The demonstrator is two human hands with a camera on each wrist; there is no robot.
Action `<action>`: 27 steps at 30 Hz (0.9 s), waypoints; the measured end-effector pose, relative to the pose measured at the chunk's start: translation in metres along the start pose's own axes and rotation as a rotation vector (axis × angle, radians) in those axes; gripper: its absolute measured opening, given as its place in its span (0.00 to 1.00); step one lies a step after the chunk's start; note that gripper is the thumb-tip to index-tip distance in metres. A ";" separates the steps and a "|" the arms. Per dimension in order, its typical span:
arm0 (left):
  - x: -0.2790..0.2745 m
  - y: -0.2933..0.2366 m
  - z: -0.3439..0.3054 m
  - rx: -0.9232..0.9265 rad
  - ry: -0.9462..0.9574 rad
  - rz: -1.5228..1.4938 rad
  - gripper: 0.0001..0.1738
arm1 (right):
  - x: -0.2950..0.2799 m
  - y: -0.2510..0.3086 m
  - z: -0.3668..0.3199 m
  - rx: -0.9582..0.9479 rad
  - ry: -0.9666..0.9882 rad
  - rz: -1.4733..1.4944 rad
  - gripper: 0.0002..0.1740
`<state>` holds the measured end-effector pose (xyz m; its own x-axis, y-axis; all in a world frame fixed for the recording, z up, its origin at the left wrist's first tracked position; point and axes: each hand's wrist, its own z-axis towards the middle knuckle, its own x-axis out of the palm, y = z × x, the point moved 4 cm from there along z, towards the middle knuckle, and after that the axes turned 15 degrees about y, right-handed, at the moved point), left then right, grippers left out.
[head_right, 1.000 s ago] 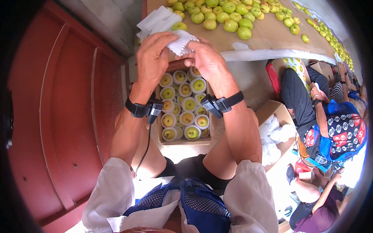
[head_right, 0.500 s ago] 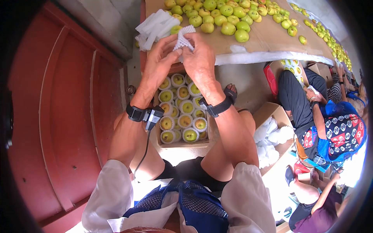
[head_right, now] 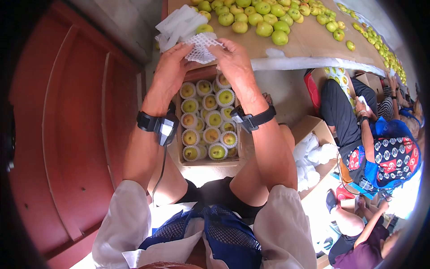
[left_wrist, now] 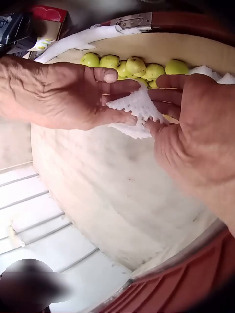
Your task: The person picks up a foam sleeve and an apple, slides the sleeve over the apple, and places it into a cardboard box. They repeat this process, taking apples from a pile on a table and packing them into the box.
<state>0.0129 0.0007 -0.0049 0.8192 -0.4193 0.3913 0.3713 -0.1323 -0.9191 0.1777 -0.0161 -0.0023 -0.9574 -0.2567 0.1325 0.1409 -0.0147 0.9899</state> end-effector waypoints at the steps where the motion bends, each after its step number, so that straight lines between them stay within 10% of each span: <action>1: 0.002 -0.002 -0.001 0.001 -0.004 -0.012 0.16 | -0.001 0.000 -0.001 0.023 0.011 0.059 0.16; 27: 0.007 0.001 -0.002 0.006 0.145 -0.232 0.18 | -0.020 -0.014 0.007 0.137 0.208 0.706 0.16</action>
<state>0.0187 -0.0039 -0.0034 0.6405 -0.5030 0.5802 0.5448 -0.2348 -0.8050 0.1930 -0.0041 -0.0188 -0.5814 -0.3382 0.7400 0.6585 0.3386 0.6721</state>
